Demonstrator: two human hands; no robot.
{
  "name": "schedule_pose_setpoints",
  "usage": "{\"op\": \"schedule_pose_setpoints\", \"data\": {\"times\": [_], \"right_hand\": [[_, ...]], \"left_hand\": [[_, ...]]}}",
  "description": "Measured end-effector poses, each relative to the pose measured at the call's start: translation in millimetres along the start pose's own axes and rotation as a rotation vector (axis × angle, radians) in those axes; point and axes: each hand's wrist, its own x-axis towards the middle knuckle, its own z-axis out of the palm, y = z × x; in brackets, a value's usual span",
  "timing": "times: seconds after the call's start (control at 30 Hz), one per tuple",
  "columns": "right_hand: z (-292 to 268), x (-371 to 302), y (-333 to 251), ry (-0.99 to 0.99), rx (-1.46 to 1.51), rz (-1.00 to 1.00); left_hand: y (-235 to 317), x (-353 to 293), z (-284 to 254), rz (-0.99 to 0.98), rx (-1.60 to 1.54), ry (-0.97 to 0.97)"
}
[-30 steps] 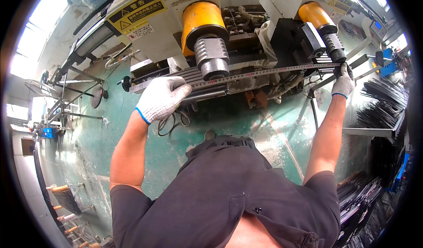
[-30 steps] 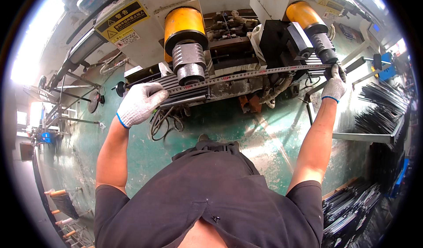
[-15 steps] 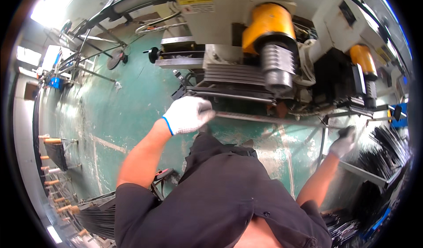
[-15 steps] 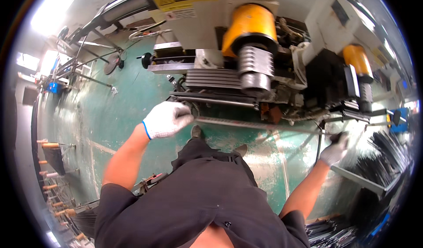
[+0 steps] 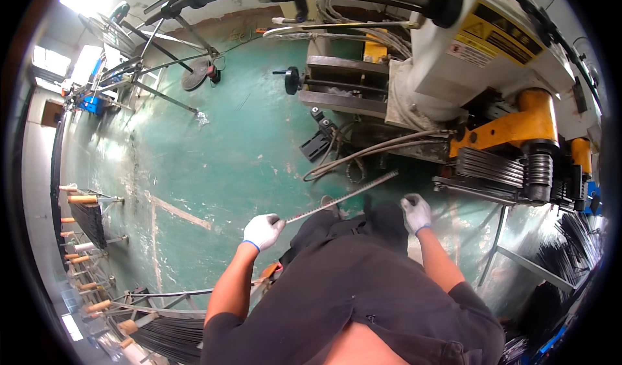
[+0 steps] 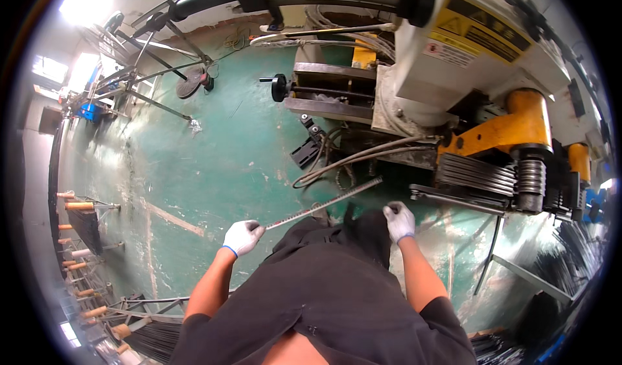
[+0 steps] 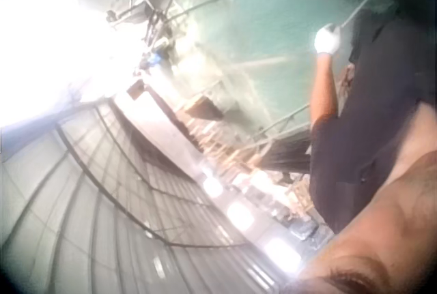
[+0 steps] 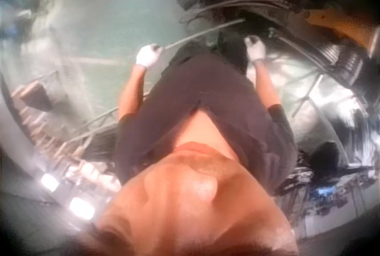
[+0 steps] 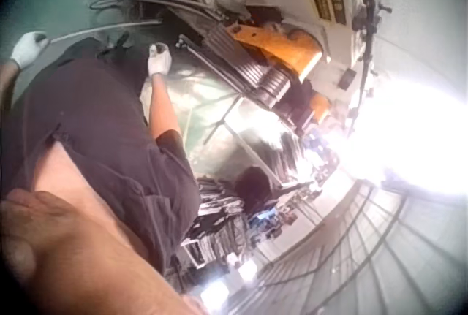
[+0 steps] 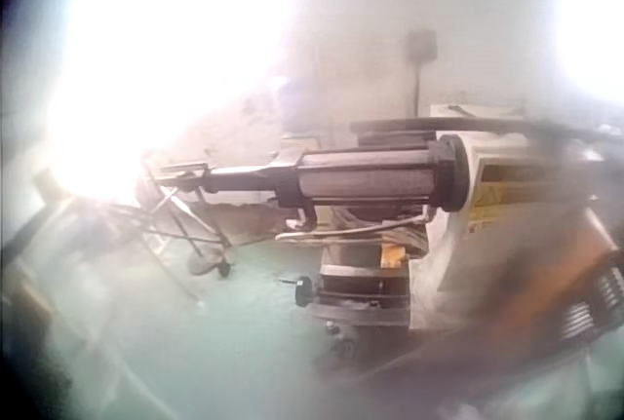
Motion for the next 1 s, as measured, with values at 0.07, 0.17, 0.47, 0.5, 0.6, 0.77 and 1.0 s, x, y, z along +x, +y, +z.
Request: {"op": "schedule_pose_setpoints", "data": {"times": [0.07,0.17,0.47,0.5,0.6,0.77,1.0], "right_hand": [[30,10,-57,-0.065,-0.013,-0.109],[69,32,-141,-0.115,-0.122,-0.269],[266,145,-336,-0.088,-0.16,-0.691],[297,165,-350,-0.035,-0.155,-0.726],[380,233,-395,0.021,-0.231,-0.67],[475,336,-445,0.068,-0.347,-0.535],[539,419,-443,0.262,-0.516,-0.368]], "left_hand": [[-37,-2,-15,-0.066,-0.039,-0.03],[-83,6,-35,-0.104,-0.107,0.08],[-188,53,-68,-0.319,-0.751,0.31],[-209,66,-70,-0.323,-0.762,0.309],[-223,90,-125,-0.355,-0.634,0.327],[-244,128,-199,-0.381,-0.567,0.15],[-323,227,-288,-0.359,-0.574,0.094]]}}
